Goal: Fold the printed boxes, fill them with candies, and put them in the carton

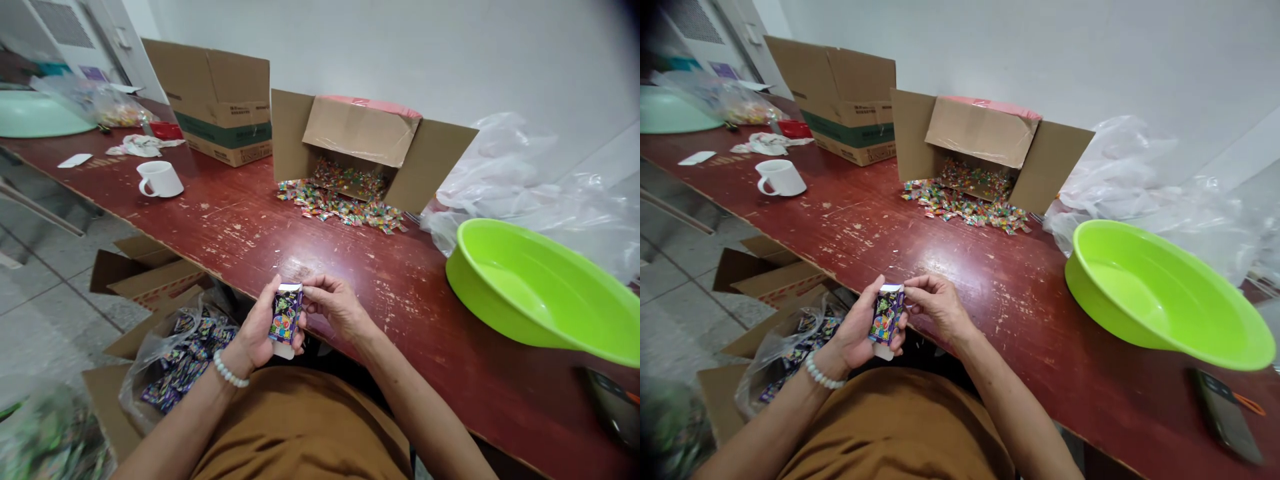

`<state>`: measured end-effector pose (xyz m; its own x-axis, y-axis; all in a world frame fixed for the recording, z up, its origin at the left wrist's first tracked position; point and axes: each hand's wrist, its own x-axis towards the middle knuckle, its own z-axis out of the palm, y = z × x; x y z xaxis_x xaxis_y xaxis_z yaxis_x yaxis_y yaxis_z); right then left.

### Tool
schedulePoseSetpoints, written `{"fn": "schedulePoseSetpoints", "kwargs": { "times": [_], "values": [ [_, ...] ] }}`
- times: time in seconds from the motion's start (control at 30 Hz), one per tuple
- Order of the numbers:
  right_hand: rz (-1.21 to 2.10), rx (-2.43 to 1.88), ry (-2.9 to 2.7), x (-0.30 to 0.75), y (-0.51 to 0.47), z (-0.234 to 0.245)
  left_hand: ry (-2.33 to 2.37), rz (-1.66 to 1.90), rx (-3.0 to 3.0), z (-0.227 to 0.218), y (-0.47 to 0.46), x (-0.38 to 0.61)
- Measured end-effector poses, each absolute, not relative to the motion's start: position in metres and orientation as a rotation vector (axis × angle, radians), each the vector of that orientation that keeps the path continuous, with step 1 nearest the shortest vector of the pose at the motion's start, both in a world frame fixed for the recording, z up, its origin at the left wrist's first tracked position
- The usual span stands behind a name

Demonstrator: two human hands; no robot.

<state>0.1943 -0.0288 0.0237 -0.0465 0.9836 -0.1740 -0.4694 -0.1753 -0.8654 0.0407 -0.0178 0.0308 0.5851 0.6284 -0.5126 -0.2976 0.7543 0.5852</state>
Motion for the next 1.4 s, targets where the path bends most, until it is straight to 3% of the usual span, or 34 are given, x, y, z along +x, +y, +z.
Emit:
{"fn": "schedulePoseSetpoints", "kwargs": {
  "times": [0.27, 0.53, 0.97, 1.23, 1.4],
  "values": [
    [1.632, -0.966, -0.739, 0.19, -0.032, 0.033, 0.827, 0.714, 0.69, 0.022, -0.02, 0.045],
    [1.085, -1.145, -1.354, 0.195, -0.038, 0.029, 0.895, 0.689, 0.726, 0.019, -0.021, 0.05],
    [1.616, -0.952, -0.808, 0.186, -0.033, 0.027, 0.902, 0.754, 0.913, 0.002, -0.021, 0.053],
    [1.398, -1.051, -0.798, 0.175, -0.029, 0.014, 0.972, 0.818, 0.905, 0.005, -0.023, 0.054],
    [1.467, -1.0, -0.816, 0.178, -0.032, 0.012, 0.94, 0.826, 0.876, 0.004, -0.026, 0.051]
  ]
}}
